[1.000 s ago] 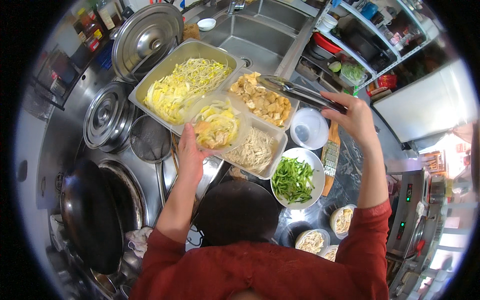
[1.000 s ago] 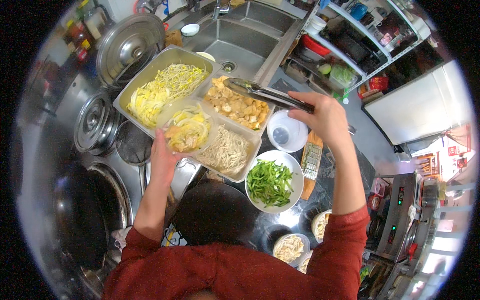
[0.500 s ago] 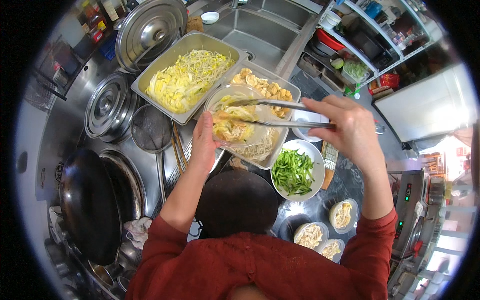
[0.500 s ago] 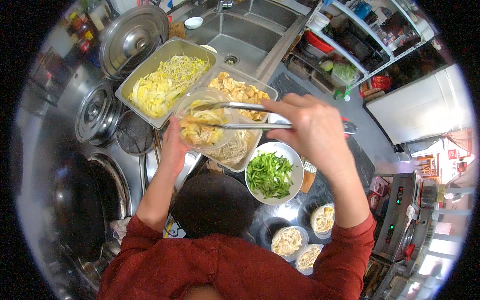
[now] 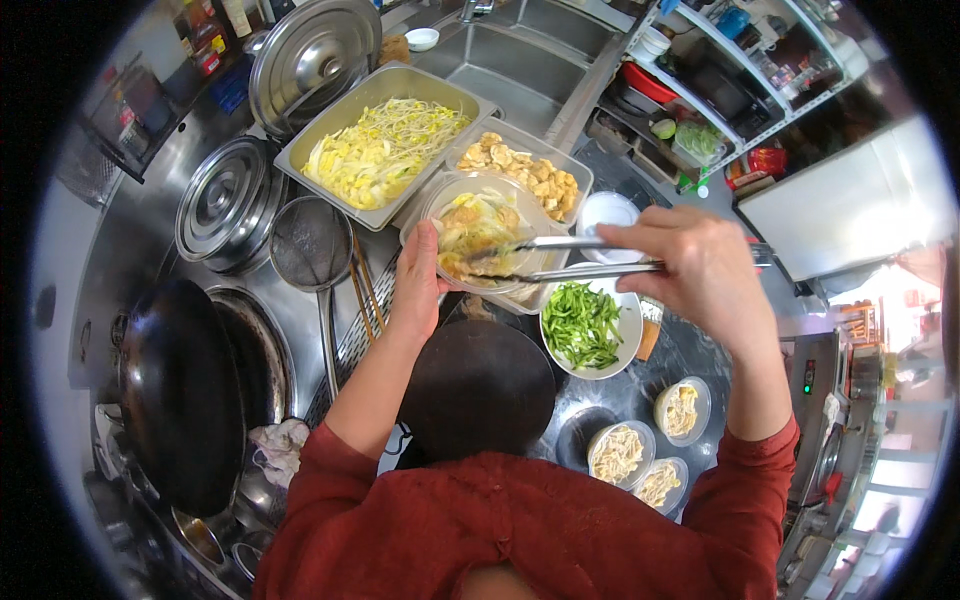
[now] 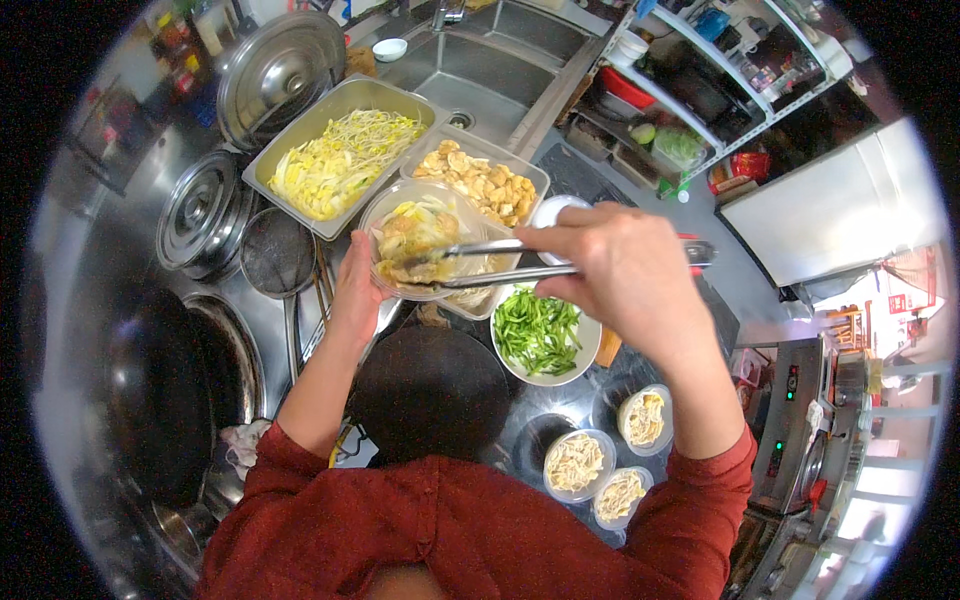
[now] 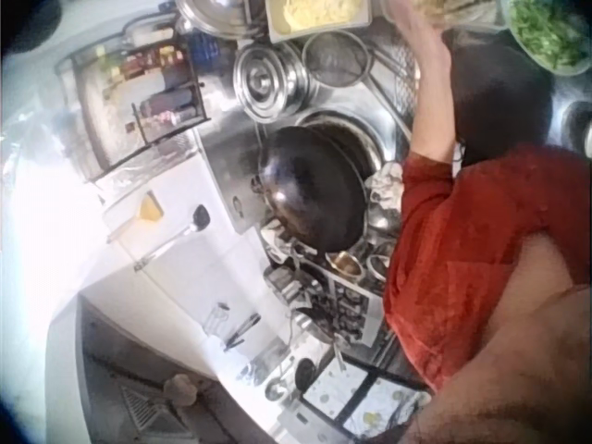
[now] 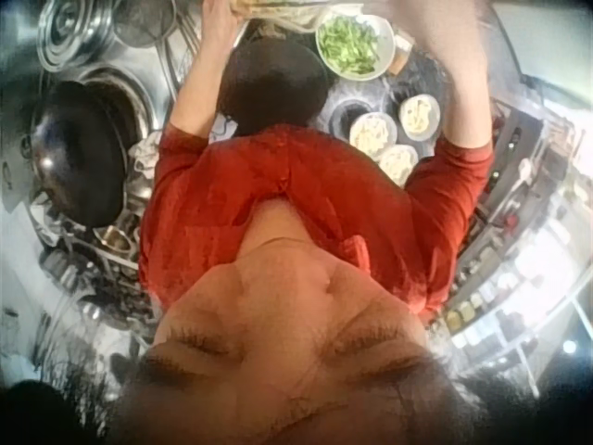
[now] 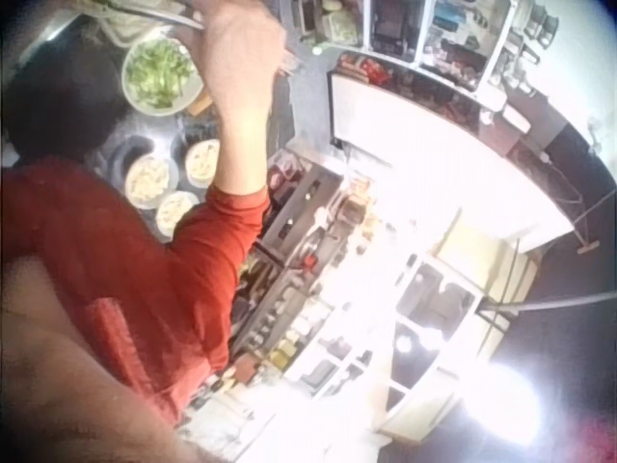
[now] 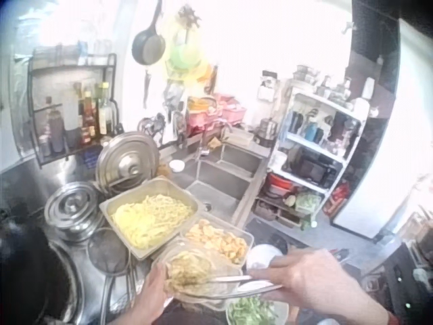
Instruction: The person assembles multiple noodle bowls by using tongs to place green vegetables, cabbage, bean sprouts, and fried tofu into clear plastic containers. They then move to a second station and ladle a meat and sauce mixture from a pot into each bowl, completing the assembly.
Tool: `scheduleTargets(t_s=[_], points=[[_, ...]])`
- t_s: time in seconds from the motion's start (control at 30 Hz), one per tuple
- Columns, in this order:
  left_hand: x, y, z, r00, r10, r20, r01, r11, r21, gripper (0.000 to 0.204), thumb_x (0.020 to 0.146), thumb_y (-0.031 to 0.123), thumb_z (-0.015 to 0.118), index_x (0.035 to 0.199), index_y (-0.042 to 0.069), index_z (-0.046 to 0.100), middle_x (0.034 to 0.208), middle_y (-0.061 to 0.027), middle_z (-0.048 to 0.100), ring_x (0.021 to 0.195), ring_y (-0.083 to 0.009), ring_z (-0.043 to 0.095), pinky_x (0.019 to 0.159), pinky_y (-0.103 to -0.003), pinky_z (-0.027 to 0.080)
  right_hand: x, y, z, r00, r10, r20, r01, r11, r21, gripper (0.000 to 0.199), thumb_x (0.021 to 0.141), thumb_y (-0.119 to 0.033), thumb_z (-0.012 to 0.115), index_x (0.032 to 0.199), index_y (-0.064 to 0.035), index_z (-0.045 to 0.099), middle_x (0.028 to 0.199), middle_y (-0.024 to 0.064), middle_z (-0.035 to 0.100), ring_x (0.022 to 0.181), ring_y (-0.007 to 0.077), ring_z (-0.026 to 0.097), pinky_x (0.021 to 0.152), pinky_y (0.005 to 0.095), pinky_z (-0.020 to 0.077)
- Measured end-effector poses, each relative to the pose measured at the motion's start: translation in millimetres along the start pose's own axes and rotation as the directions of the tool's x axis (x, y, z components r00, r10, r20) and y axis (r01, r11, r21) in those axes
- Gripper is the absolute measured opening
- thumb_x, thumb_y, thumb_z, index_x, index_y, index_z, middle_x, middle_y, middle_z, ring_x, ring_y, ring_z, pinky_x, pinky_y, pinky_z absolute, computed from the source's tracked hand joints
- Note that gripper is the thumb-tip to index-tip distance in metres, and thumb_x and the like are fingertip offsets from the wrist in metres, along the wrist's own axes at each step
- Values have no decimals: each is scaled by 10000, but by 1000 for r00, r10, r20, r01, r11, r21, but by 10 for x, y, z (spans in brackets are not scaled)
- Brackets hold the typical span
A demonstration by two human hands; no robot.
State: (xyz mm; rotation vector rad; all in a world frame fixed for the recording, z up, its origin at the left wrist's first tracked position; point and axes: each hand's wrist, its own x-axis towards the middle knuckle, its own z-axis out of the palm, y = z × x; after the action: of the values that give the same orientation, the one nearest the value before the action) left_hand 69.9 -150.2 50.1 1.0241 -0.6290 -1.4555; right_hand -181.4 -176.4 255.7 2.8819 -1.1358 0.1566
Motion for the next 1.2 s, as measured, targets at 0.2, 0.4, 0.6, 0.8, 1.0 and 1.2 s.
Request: scheduleTargets(t_s=[0.2, 0.4, 0.6, 0.8, 1.0, 1.2], points=[[-177, -136, 92, 1000, -20, 3, 20, 998, -52, 695, 1050, 579, 424, 1483, 36, 421, 1388, -145, 572, 1184, -255, 651, 843, -418, 629, -212, -251, 198, 988, 95, 120, -87, 993, -73, 422, 753, -292, 801, 1155, -178, 741, 799, 37, 641, 746, 235, 667, 659, 380, 528], [-332, -221, -33, 999, -26, 38, 30, 993, -118, 714, 1046, 578, 432, 1491, 20, 407, 1417, -151, 551, 1256, -287, 607, 950, -491, 584, -800, -105, -210, 958, 283, -42, -285, 958, -30, 428, 726, -274, 841, 1140, -188, 775, 852, 13, 719, 706, 189, 694, 627, 341, 552], [-677, -129, -491, 997, 69, 31, -64, 987, -150, 775, 1045, 640, 331, 1527, 33, 355, 1477, -167, 495, 1346, -311, 528, 1040, -549, 512, -1208, 43, 11, 832, 554, 34, -545, 826, -145, 534, 707, -315, 847, 1217, -189, 748, 895, 57, 716, 775, 264, 703, 715, 391, 551], [-1030, 64, -949, 989, 82, -122, -89, 995, -50, 752, 1069, 607, 273, 1531, 16, 333, 1483, -190, 483, 1326, -336, 547, 971, -536, 569, -430, 152, 792, 917, 362, 166, -322, 920, -224, 648, 732, -419, 844, 1311, -185, 670, 1057, 63, 708, 977, 282, 704, 798, 415, 568], [-1143, 84, -1131, 984, 123, -129, -138, 985, -108, 711, 1091, 555, 257, 1534, 2, 313, 1493, -203, 470, 1348, -325, 530, 1058, -515, 516, 321, -8, 1559, 938, 329, 112, -299, 928, -223, 591, 716, -447, 863, 1190, -138, 690, 1050, 56, 716, 1029, 279, 701, 833, 429, 573], [-1063, 97, -1264, 982, 115, -148, -133, 984, -117, 738, 1073, 591, 285, 1538, 19, 321, 1517, -198, 447, 1370, -334, 506, 1066, -547, 498, 204, -52, 1364, 921, 342, 189, -302, 930, -210, 444, 809, -350, 790, 1230, -230, 715, 1008, 27, 720, 915, 257, 725, 769, 400, 576]])
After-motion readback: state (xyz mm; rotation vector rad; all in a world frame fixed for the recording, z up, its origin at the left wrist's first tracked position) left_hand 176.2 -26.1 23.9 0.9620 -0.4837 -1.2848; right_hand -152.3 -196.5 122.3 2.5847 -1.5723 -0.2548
